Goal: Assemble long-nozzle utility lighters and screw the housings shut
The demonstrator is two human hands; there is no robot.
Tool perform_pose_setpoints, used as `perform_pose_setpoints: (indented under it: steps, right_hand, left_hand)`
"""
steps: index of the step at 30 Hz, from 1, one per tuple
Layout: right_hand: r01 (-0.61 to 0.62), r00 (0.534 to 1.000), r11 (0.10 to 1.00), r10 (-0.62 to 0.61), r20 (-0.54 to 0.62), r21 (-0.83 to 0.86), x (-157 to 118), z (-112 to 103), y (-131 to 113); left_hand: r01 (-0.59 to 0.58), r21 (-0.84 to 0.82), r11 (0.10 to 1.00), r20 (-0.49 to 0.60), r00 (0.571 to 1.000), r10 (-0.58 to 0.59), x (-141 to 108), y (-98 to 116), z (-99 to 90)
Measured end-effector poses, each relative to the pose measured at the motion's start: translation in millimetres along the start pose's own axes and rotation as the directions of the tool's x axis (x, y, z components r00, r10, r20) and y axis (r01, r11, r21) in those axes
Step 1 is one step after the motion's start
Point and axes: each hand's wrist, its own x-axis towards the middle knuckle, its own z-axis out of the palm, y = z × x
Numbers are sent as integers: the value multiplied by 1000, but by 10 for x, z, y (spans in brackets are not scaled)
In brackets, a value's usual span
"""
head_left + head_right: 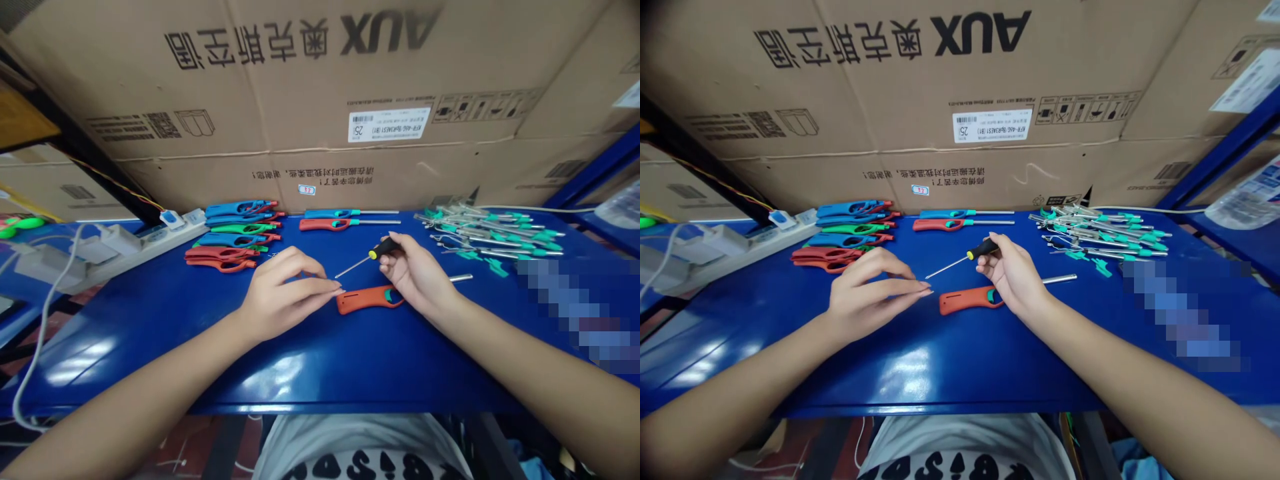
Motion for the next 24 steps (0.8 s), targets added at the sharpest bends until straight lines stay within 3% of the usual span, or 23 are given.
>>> perform_pose_setpoints:
  steps: [4, 9, 17, 24]
  right_hand:
    - [47, 998, 998, -45, -37, 33, 14, -15, -81]
    - [170, 985, 983, -169, 29, -62, -45, 19, -207]
    - [345, 938, 919, -332, 100, -190, -203, 140, -223]
    - [393, 918, 899, -372, 135, -195, -194, 117, -216]
  left_hand:
    - [114, -138, 984, 28, 993, -112, 24, 51, 40]
    - [206, -123, 971, 141, 972, -189, -33, 20, 114]
    - [170, -30, 985, 240, 958, -158, -82, -2, 118]
    - [156, 16, 988, 261, 953, -155, -86, -11, 117]
